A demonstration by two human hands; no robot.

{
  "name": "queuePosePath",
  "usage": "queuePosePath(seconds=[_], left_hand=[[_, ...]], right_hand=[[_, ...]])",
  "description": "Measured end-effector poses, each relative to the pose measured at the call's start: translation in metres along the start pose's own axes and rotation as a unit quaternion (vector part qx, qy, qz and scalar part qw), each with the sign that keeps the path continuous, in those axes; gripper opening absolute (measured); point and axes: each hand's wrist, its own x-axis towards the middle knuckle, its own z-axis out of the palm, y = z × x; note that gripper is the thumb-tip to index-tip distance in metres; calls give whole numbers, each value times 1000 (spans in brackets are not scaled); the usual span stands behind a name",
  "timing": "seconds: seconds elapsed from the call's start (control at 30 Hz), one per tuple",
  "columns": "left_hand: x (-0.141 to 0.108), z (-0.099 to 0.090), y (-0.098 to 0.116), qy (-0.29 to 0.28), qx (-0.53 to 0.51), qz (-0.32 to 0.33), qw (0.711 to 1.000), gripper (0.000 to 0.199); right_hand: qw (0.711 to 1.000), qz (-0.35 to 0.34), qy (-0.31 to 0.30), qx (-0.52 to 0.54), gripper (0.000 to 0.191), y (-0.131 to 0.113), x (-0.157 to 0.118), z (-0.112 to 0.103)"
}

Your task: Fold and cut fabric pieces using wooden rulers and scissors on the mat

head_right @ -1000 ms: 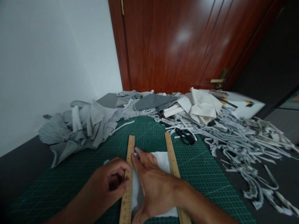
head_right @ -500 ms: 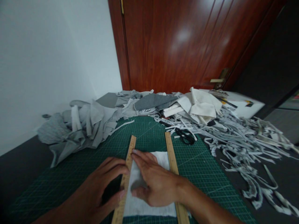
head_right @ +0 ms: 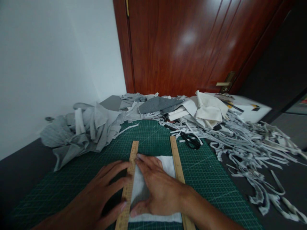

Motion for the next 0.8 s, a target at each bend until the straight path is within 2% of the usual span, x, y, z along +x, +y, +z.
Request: queuePosePath(seconds=[0.17, 0.27, 0.33, 0.43, 0.53, 0.6, 0.67, 0.73, 0.8], left_hand=[[12, -15, -7, -103, -20, 49, 993, 50], [21, -30, -13, -149, -63, 65, 985, 31], [24, -37, -15, -155, -89, 83, 980, 21], [24, -43, -17, -132, -113, 109, 979, 23], [21, -43, -21, -117, -122, 105, 980, 27], [18, -43, -23, -96, -140, 108, 979, 29], [15, -42, -20, -43, -159, 118, 979, 32], [15, -37, -13, 10, -169, 126, 977, 34], [16, -28, -1, 24, -193, 143, 970, 33]], right_hand=[[1000, -7, 21, 18, 124, 2, 1, 1], [999, 8, 22, 26, 132, 5, 2, 3], [999, 23, 22, 34, 133, 6, 2, 5], [998, 27, 16, 46, 115, 6, 1, 5], [1000, 9, -6, 23, 100, 3, -1, 4], [1000, 1, -20, 7, 101, 1, -1, 4], [1000, 4, -25, -3, 106, -1, -1, 4], [1000, 11, -21, -15, 115, -1, 1, 6], [1000, 10, 0, -21, 126, -1, 3, 8]])
